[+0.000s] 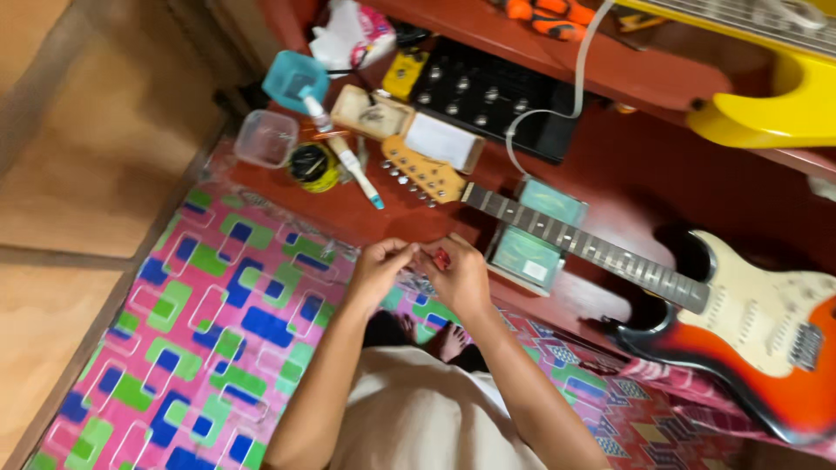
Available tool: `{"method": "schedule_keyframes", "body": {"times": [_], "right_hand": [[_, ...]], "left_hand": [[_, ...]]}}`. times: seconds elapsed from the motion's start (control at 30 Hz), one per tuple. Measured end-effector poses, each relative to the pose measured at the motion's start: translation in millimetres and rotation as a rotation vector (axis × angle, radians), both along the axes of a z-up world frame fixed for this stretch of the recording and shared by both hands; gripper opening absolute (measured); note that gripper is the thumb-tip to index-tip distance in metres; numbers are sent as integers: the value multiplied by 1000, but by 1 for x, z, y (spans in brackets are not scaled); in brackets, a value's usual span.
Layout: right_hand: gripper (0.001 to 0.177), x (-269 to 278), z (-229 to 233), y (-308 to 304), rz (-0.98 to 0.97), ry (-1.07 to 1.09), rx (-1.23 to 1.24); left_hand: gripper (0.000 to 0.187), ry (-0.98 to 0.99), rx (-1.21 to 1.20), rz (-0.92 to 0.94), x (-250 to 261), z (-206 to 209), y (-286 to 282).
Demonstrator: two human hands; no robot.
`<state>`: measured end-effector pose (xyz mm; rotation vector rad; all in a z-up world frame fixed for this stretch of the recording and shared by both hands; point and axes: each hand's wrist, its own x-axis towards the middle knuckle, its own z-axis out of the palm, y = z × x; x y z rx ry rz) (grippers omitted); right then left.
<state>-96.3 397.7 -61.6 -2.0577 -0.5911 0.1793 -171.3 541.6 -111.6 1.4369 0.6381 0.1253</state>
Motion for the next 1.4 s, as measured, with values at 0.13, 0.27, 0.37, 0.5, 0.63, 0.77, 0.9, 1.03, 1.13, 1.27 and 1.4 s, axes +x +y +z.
{"method": "schedule_keyframes", "body": {"times": [0.13,0.27,0.37,0.5,0.63,0.77,0.9,1.03,1.13,1.27,1.4], "right_hand": [[11,-10,23,63,22,-53,-39],[12,-7,8,126,-46,-48,-79],[16,-3,-9,176,-125,39,-116],[20,-7,-2,253,-203,243,-92],[23,-10,-16,315,-168,256,-98],[18,-19,-11,331,-359,362,-66],[18,-18,1,326,-527,482,-12],[15,-5,41,317,-505,354,142],[10,0,63,311,-462,343,69],[14,0,95,299,-372,419,64],[15,-12,96,275,-427,453,-49]], "left_hand": [[17,53,143,19,-9,17,64],[18,84,214,16,-1,19,125],[21,113,222,-33,13,37,172],[18,168,176,-107,24,25,264],[23,234,299,-166,37,23,351],[31,360,740,-309,58,18,398],[24,480,1044,-513,79,-4,415],[27,472,1083,-624,80,45,410],[30,430,1042,-657,85,66,408],[40,437,905,-509,90,83,415],[56,560,928,-379,82,17,446]]}}
